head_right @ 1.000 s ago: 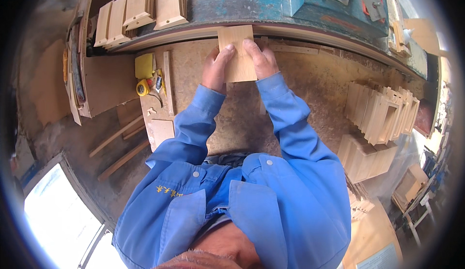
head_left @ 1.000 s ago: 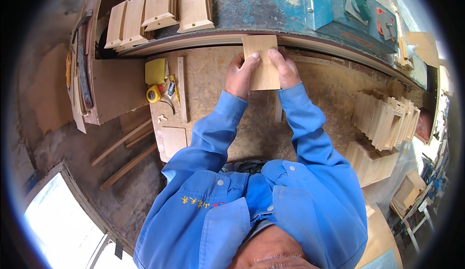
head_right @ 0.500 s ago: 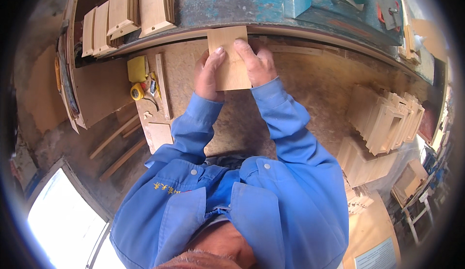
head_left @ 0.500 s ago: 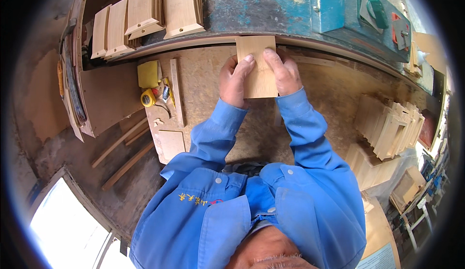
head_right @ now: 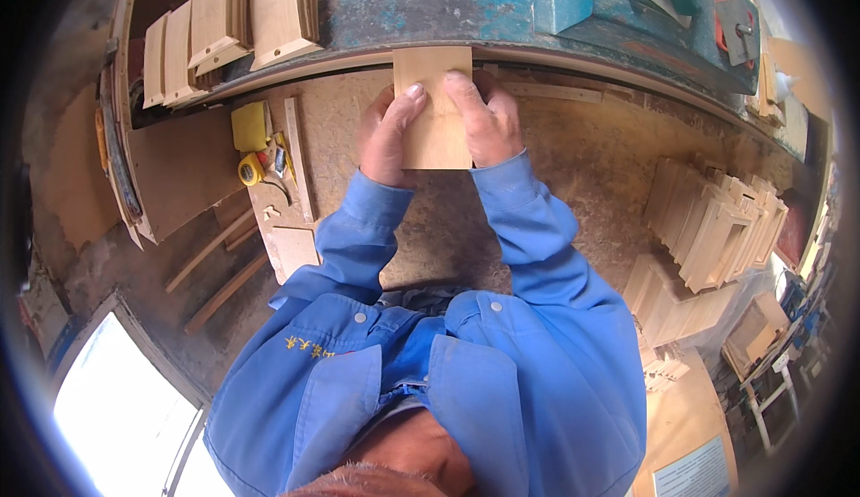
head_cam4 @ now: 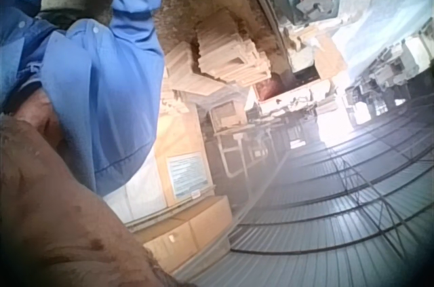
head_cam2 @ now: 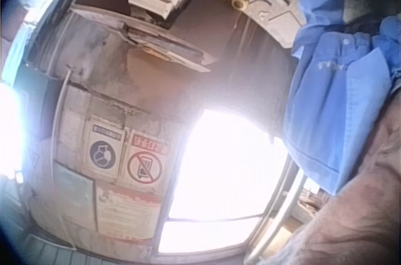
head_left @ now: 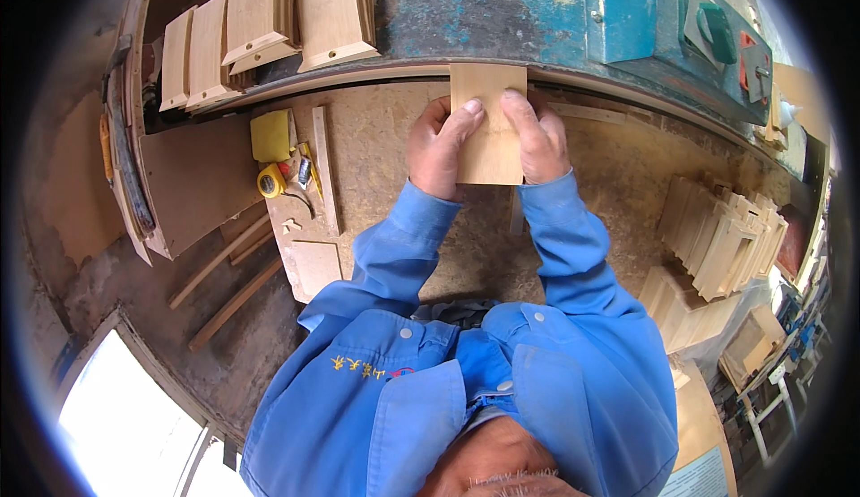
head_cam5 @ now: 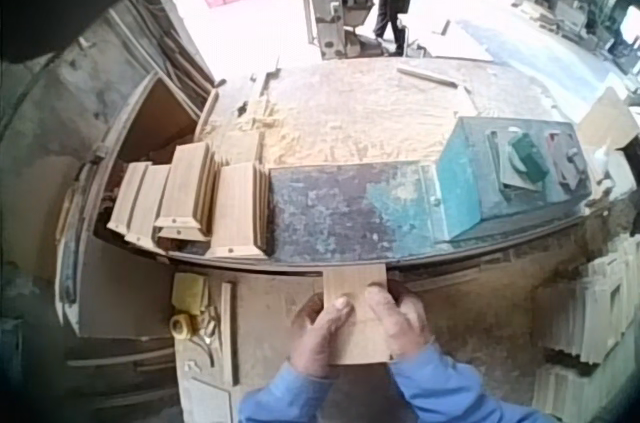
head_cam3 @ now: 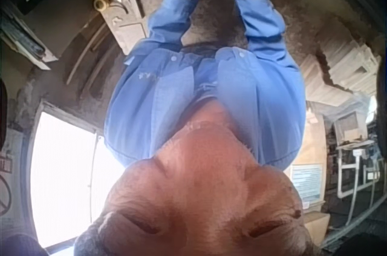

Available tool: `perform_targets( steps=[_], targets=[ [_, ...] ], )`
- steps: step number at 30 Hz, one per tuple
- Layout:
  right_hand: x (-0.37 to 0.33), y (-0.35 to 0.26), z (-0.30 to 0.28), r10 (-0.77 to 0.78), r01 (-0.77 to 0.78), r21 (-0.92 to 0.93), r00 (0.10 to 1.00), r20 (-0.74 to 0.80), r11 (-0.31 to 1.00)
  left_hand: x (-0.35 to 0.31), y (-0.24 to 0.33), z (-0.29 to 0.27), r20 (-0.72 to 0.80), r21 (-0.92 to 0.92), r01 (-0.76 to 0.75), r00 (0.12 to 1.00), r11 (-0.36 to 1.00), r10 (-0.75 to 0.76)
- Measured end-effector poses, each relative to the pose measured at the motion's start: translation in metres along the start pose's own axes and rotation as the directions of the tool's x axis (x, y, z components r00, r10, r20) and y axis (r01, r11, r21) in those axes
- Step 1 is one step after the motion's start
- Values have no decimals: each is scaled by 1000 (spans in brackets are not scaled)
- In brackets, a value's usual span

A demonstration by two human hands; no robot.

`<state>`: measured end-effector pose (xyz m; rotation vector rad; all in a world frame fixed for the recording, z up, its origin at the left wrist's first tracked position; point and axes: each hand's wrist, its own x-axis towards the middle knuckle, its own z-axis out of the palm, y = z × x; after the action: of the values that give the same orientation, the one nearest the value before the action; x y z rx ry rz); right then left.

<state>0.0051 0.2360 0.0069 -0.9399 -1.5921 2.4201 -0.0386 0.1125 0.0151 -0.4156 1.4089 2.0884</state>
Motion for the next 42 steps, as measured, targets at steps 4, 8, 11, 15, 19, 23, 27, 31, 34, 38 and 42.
perform_targets(
  steps=[4, 8, 11, 15, 19, 23, 27, 31, 34, 38, 42],
  targets=[
    [-1, -2, -3, 7, -7, 9, 1000, -6, 1000, -1, -2, 4, 5, -26, -8, 1000, 1000, 9],
    [0, 0, -4, 14, -14, 0, 1000, 19, 1000, 0, -1, 2, -14, 1, 6, 1000, 1000, -6],
    [2, 2, -5, 10, -10, 18, 1000, 23, 1000, 1, -3, 1, -11, 9, -2, 1000, 1000, 2],
    [3, 1, -11, -5, 5, 0, 999, 32, 1000, 1, -7, 6, -24, 16, -6, 1000, 1000, 7],
    [0, -4, -11, 48, -49, 8, 999, 17, 999, 1, -7, 8, -33, 15, -27, 999, 1000, 27],
    [-2, -10, -11, 40, -40, -23, 999, 5, 999, 0, -7, 7, -9, 7, -21, 1000, 1000, 21],
    [0, -7, -12, 36, -36, -16, 999, -8, 999, 0, -10, 4, 10, 4, -35, 999, 999, 35],
    [2, -4, -20, -36, 36, -14, 999, 3, 999, 2, -15, 11, 53, -19, -29, 998, 999, 30],
    [-6, -7, -29, 36, -49, -177, 996, -78, 983, -10, -16, 14, 115, 19, -49, 992, 999, 47],
    [-52, -14, -44, -167, 173, -19, 969, 184, 985, -56, -5, -1, 296, 159, -184, 946, 970, 131],
    [-92, -20, -53, -254, 271, 3, 897, 362, 963, -86, 15, -24, 495, 239, -339, 849, 910, 186]
  ],
)
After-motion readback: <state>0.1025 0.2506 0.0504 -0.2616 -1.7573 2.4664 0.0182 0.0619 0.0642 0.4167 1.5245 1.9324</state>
